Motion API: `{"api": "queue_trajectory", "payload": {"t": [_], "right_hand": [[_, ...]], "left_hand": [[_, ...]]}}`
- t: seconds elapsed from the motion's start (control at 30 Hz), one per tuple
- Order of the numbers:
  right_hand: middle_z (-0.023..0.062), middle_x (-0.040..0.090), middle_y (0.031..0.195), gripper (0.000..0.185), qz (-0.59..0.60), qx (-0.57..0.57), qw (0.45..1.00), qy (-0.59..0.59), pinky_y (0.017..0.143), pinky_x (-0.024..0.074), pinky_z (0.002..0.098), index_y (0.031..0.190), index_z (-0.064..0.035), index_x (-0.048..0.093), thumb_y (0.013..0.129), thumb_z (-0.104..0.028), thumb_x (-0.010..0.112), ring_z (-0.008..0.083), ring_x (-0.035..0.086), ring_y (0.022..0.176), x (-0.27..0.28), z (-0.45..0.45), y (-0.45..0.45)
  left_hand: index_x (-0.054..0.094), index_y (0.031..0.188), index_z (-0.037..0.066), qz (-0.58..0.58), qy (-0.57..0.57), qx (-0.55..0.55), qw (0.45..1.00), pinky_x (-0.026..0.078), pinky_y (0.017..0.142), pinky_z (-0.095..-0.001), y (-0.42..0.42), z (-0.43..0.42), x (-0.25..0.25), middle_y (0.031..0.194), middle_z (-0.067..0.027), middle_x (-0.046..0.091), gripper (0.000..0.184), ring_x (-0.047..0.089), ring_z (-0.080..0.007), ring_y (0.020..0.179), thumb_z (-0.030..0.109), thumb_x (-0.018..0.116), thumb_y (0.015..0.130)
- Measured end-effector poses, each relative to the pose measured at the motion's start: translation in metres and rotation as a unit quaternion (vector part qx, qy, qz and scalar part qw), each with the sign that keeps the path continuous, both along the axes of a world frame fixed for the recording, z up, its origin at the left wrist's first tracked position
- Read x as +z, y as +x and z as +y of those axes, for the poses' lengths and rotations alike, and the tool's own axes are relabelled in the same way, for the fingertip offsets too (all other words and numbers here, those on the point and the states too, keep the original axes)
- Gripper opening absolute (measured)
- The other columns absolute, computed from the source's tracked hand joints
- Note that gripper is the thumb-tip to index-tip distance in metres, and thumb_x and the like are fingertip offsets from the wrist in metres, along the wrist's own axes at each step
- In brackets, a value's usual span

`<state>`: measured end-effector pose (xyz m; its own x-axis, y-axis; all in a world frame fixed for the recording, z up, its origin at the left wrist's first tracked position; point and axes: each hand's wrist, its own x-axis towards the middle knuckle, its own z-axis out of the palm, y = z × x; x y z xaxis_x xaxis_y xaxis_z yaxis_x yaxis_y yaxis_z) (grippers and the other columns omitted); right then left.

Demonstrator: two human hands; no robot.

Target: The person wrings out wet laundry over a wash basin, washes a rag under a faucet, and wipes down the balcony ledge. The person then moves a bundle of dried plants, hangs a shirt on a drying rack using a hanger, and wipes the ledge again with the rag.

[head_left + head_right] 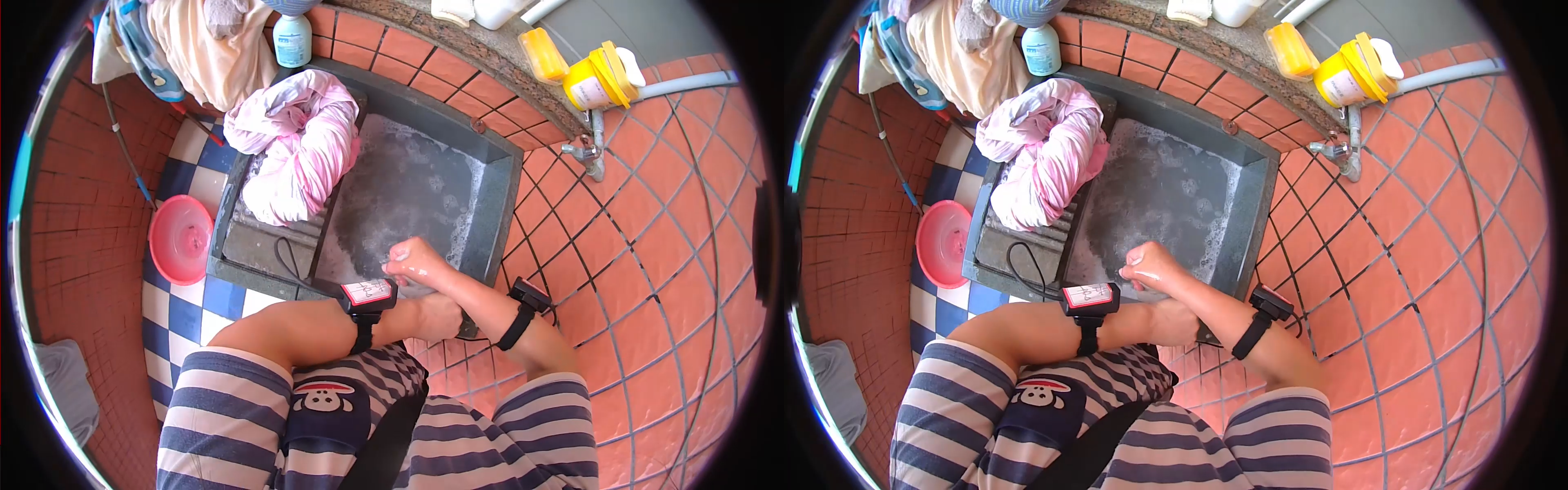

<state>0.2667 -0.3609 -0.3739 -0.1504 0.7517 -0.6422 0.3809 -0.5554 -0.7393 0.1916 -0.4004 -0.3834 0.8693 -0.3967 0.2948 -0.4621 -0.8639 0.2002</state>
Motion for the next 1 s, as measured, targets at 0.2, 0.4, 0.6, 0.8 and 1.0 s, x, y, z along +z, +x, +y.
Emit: {"api": "queue_trajectory", "payload": {"t": [0.2,0.4,0.6,0.8,1.0], "right_hand": [[0.0057,0.056,0.048,0.02,-0.048,0.055,0.997,0.015,0.05,0.043,0.0317,0.054,-0.0038,0.057,0.069,-0.017,0.059,0.0162,0.055,0.048,-0.023,-0.025,-0.003],[0.006,0.056,0.048,0.018,-0.071,0.102,0.992,0.012,0.049,0.0428,0.0318,0.055,-0.0055,0.059,0.067,-0.018,0.059,0.0174,0.054,0.047,-0.046,-0.038,-0.019],[0.0072,0.059,0.055,0.023,0.114,-0.037,0.992,-0.036,0.05,0.0439,0.0291,0.064,-0.004,0.059,0.079,-0.02,0.065,0.0157,0.056,0.051,-0.014,-0.015,-0.055],[0.0141,0.061,0.076,0.031,0.416,-0.138,0.895,-0.089,0.07,0.0512,0.0349,0.081,-0.0043,0.055,0.087,-0.034,0.06,0.0226,0.062,0.072,0.025,0.022,-0.162],[0.007,0.058,0.097,0.036,0.447,-0.034,0.889,-0.094,0.077,0.0507,0.0392,0.109,-0.0063,0.05,0.082,-0.022,0.068,0.0222,0.06,0.09,0.023,0.051,-0.361]], "left_hand": [[0.073,0.078,0.008,0.138,-0.08,0.083,0.984,0.044,0.087,-0.0405,0.014,-0.038,-0.029,0.093,-0.0071,0.067,0.02,0.061,-0.0265,0.095,0.018,0.057,0.072],[0.072,0.076,0.008,0.124,-0.117,0.147,0.974,0.044,0.088,-0.041,0.002,-0.059,-0.046,0.093,-0.0079,0.067,0.019,0.06,-0.0271,0.097,0.018,0.056,0.073],[0.068,0.067,0.012,-0.002,0.006,0.182,0.983,0.043,0.081,-0.0356,-0.077,-0.031,-0.004,0.082,-0.0024,0.064,0.018,0.057,-0.021,0.087,0.025,0.057,0.064],[0.055,0.068,0.008,-0.2,-0.137,0.334,0.911,0.042,0.084,-0.0403,-0.24,0.009,0.047,0.08,-0.0061,0.053,0.012,0.053,-0.025,0.088,0.016,0.062,0.063],[0.06,0.079,0.003,-0.341,-0.604,0.615,0.375,0.046,0.077,-0.0286,-0.466,0.019,0.03,0.083,-0.0053,0.061,0.014,0.057,-0.0141,0.082,-0.001,0.051,0.07]]}}
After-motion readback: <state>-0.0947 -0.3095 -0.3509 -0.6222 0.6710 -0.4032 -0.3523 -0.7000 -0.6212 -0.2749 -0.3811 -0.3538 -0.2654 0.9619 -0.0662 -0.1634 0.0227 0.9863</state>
